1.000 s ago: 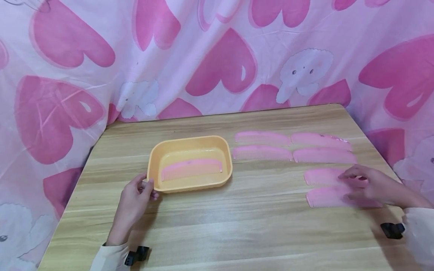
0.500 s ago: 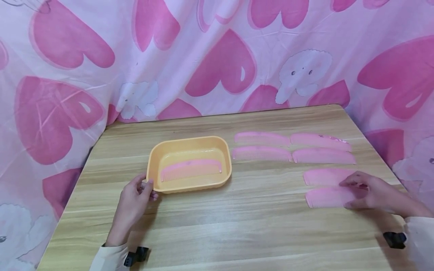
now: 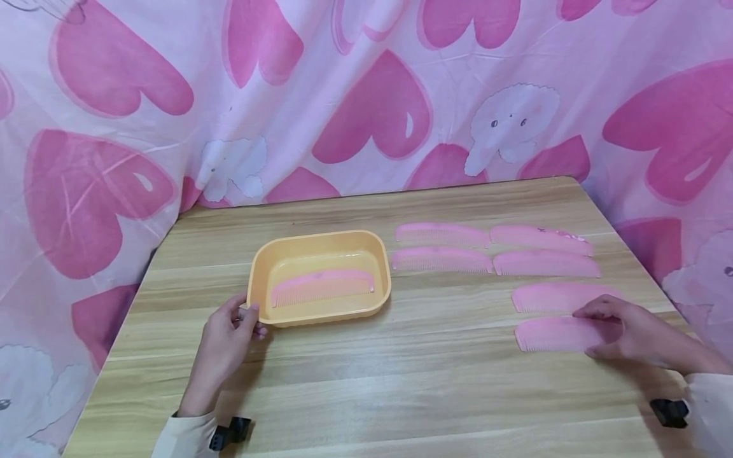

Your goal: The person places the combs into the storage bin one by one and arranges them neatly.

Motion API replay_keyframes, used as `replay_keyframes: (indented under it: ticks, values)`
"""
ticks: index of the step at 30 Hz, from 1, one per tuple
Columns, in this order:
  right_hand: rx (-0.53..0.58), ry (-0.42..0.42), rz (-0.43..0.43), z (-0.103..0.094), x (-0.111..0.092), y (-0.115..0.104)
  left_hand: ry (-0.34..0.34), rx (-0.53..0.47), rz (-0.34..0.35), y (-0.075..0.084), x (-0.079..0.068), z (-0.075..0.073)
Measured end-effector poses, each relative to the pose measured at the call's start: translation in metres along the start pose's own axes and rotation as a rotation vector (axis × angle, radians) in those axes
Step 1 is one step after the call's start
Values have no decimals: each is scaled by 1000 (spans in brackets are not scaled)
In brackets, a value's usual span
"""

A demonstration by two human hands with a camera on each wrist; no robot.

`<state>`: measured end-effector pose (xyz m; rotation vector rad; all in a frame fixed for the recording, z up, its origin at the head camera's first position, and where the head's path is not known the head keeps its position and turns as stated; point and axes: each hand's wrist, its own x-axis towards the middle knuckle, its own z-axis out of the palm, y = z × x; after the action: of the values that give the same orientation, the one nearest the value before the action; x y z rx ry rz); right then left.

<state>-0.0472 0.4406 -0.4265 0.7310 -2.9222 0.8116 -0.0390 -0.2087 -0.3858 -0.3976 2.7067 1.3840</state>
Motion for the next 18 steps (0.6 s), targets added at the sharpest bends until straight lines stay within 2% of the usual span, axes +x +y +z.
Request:
replay_keyframes:
  ticks: [2, 8, 18]
  values:
    - [-18, 13, -30, 1, 0, 0, -1, 1, 0, 0, 0, 0]
    - [6, 7, 2, 2, 1, -2, -3, -5, 9, 0, 0, 0]
    - [-11, 60, -36, 7, 6, -6, -14, -7, -8, 2, 0, -1]
